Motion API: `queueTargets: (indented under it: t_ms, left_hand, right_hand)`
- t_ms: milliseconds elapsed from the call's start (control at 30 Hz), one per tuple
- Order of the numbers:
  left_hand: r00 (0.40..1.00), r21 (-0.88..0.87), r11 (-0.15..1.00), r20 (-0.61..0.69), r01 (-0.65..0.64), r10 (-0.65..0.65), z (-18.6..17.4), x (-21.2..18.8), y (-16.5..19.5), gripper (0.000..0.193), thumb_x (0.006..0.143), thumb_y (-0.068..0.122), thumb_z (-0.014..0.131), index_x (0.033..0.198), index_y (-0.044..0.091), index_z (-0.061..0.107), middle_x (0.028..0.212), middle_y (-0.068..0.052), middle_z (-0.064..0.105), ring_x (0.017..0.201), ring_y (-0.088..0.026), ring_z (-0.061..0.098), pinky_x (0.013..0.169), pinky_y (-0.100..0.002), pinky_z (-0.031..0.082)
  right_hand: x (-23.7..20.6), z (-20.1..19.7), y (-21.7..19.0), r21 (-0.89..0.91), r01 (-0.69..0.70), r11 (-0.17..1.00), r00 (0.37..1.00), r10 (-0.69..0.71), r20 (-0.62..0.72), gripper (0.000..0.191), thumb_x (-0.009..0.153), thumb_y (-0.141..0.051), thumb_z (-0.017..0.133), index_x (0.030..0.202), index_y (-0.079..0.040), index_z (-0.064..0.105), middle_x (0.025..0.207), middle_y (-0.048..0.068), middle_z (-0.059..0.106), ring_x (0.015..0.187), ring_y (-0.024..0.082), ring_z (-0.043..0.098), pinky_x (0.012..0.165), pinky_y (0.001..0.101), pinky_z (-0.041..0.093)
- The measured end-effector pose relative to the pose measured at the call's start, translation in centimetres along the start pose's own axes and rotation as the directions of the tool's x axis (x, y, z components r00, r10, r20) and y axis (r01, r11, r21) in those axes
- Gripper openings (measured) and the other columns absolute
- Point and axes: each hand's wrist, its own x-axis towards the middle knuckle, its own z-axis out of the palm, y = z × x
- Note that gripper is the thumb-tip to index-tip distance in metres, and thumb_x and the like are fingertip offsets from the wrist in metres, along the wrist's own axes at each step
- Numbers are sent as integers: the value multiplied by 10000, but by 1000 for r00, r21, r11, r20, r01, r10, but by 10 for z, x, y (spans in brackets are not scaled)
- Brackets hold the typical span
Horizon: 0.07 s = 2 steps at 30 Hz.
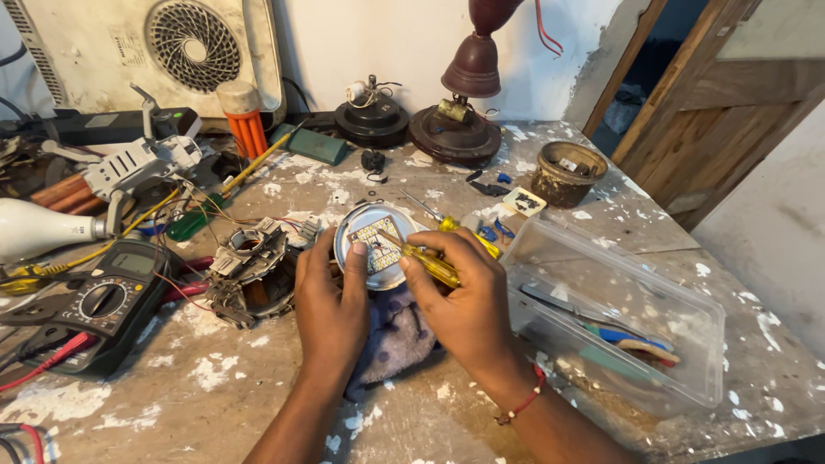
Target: The person picks up a round LED bulb from a cluttered workbench, cleans its LED panel with a toothbrush and a cloth, touches the panel contacts with multimeter probes to test it, and uses a screwdriver to unscrew and rework the bulb's base while holding it steady.
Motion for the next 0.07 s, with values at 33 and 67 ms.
queueTargets:
  t_ms: [33, 67]
  left_hand:
    - [1000, -5, 1000, -1, 1, -1, 1, 0, 0, 463, 999, 311, 636, 1323, -18, 617, 1139, -180, 644, 957, -258, 691, 819, -361, 545]
    - [1000, -9, 1000, -3, 1, -1, 1, 0, -1, 458, 999, 310, 637, 1322, -15, 621, 1145, -181, 644, 968, -259, 690, 827, -361, 544]
  right_hand:
    - [0, 2, 1, -9, -9, 1000, 1000, 9, 3, 229, 901, -79, 797, 1098, -28, 692, 953, 71, 709, 834, 142, 703, 729, 281, 561]
    - [-1, 4, 2, -16, -18, 1000, 1000, 18, 6, 239, 902, -87, 803, 1100, -32, 683, 944, 69, 710, 830, 148, 705, 731, 284, 564]
